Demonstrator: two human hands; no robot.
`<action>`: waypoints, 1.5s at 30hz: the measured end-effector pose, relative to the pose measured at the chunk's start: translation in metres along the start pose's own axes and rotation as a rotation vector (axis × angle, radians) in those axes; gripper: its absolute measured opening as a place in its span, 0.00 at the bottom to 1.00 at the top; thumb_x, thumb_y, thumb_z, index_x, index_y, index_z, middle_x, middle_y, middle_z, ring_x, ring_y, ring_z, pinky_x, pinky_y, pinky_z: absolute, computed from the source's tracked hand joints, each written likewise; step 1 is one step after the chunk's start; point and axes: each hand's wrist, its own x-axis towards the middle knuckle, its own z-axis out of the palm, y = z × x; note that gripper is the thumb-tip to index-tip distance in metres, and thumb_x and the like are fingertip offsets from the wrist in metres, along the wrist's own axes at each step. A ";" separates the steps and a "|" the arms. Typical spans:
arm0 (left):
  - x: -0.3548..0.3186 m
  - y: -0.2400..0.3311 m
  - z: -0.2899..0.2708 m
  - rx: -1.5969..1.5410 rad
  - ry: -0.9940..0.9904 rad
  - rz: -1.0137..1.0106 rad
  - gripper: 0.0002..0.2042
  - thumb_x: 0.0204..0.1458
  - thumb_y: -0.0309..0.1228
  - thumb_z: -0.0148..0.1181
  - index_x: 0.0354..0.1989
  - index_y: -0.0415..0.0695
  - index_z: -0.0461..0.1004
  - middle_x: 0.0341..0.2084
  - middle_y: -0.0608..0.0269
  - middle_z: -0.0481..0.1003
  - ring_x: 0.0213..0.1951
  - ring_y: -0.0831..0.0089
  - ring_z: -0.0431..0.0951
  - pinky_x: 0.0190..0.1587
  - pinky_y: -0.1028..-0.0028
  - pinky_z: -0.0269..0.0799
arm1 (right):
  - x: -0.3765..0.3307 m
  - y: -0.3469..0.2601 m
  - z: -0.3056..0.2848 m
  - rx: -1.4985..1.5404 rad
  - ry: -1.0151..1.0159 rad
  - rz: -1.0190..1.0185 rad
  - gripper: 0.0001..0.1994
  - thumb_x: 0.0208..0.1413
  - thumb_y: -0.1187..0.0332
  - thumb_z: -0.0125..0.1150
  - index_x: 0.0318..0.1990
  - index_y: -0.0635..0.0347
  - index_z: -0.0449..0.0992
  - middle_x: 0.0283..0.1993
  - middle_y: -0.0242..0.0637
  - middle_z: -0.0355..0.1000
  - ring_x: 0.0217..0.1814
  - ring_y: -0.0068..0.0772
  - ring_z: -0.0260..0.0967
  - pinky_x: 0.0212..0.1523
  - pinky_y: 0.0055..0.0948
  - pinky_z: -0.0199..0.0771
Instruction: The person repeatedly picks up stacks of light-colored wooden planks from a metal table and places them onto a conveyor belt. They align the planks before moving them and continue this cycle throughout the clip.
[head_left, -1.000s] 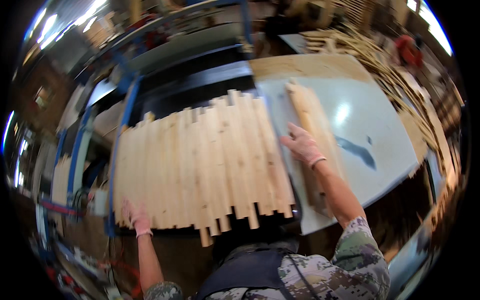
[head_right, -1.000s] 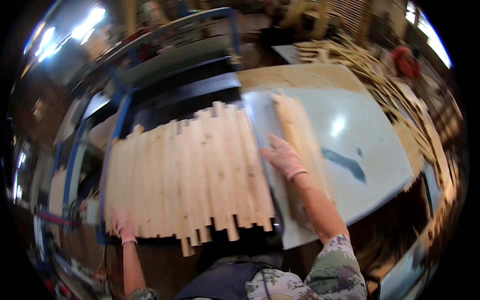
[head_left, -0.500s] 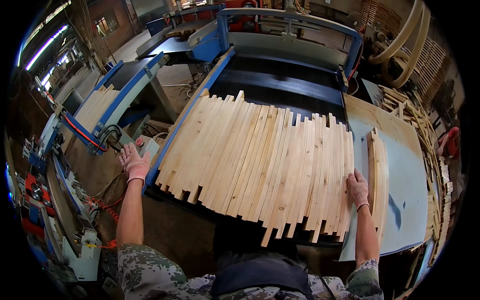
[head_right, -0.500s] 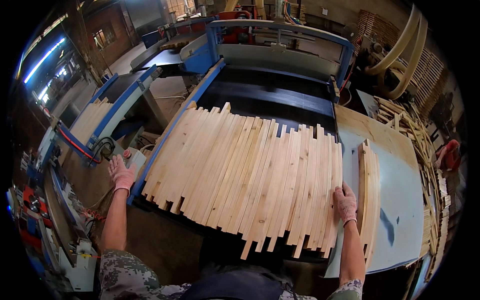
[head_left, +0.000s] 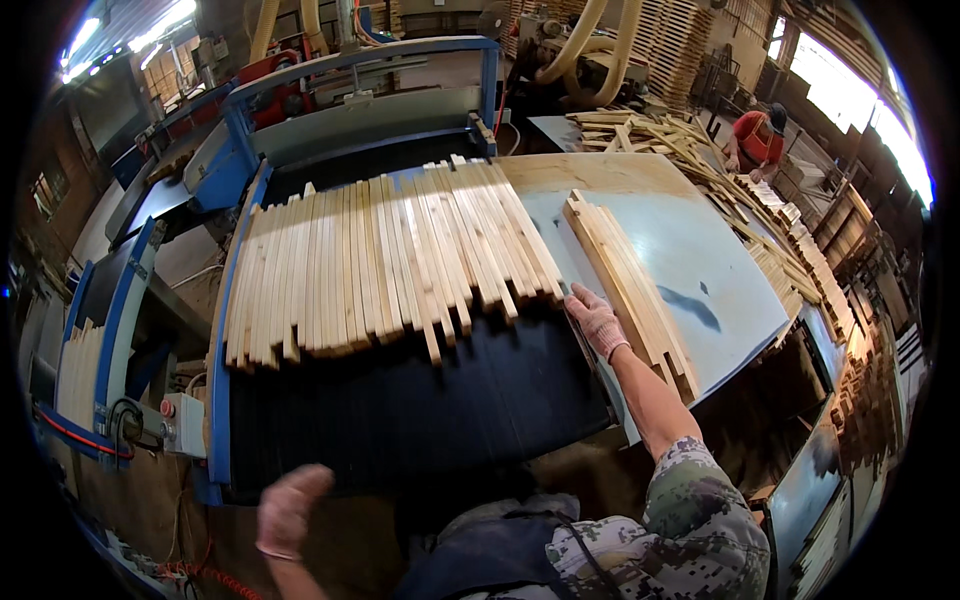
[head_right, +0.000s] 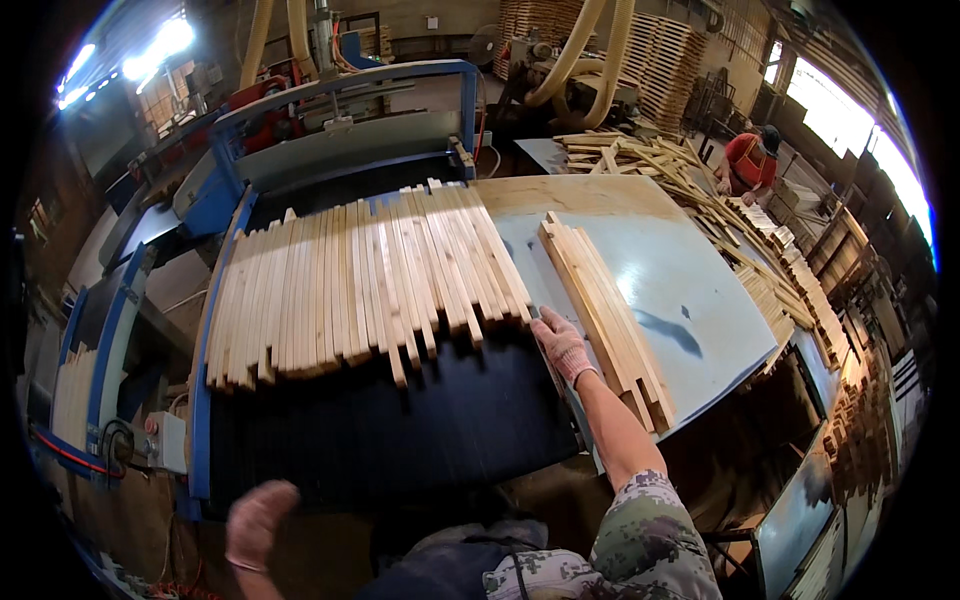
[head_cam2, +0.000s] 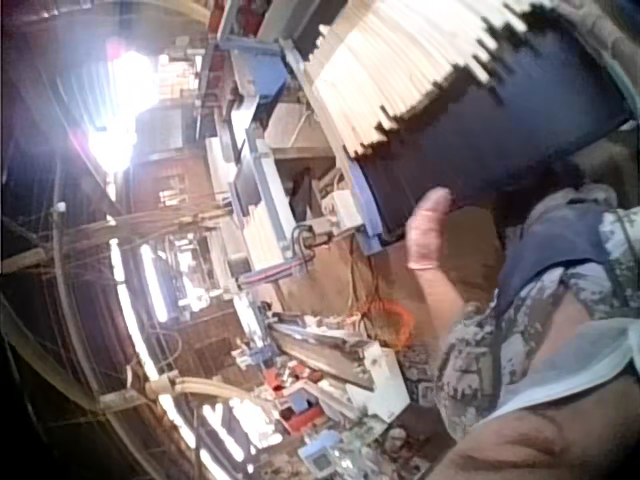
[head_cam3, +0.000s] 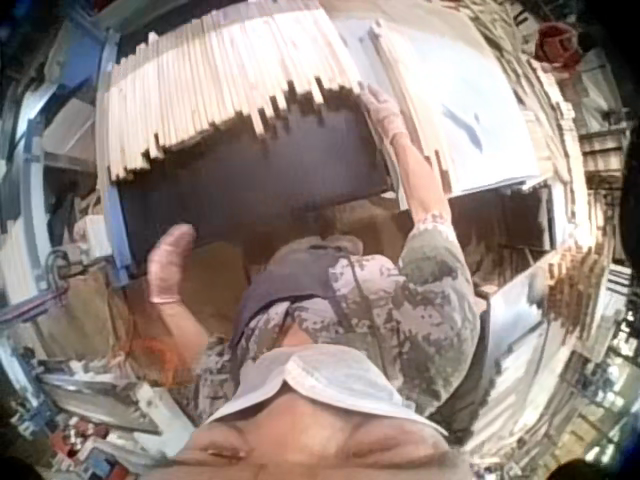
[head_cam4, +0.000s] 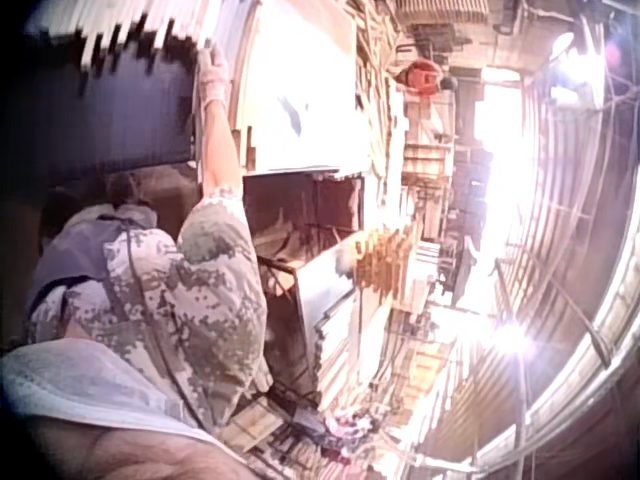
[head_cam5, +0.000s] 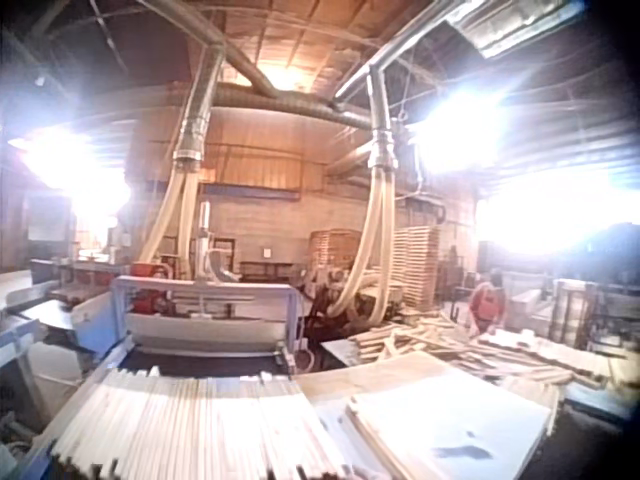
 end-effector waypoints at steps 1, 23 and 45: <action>-0.019 -0.029 0.020 0.100 -0.090 -0.109 0.26 0.72 0.45 0.57 0.66 0.34 0.78 0.59 0.51 0.82 0.59 0.66 0.83 0.64 0.63 0.79 | -0.028 0.001 -0.006 -0.011 -0.012 -0.051 0.36 0.72 0.57 0.64 0.77 0.73 0.62 0.77 0.53 0.68 0.78 0.40 0.67 0.76 0.31 0.65; -0.094 -0.455 0.073 0.768 -0.193 -1.231 0.26 0.73 0.51 0.45 0.70 0.51 0.75 0.63 0.45 0.78 0.63 0.49 0.77 0.67 0.55 0.71 | -0.326 0.021 0.019 0.376 -0.577 0.688 0.30 0.73 0.61 0.65 0.76 0.64 0.69 0.59 0.38 0.83 0.56 0.26 0.79 0.52 0.23 0.80; 0.017 -0.526 0.329 1.408 -0.534 -0.683 0.37 0.68 0.60 0.56 0.63 0.32 0.78 0.59 0.48 0.82 0.62 0.54 0.80 0.63 0.59 0.73 | -0.609 0.380 -0.203 -0.002 0.089 1.111 0.19 0.71 0.52 0.55 0.37 0.56 0.81 0.30 0.31 0.77 0.29 0.30 0.75 0.34 0.37 0.76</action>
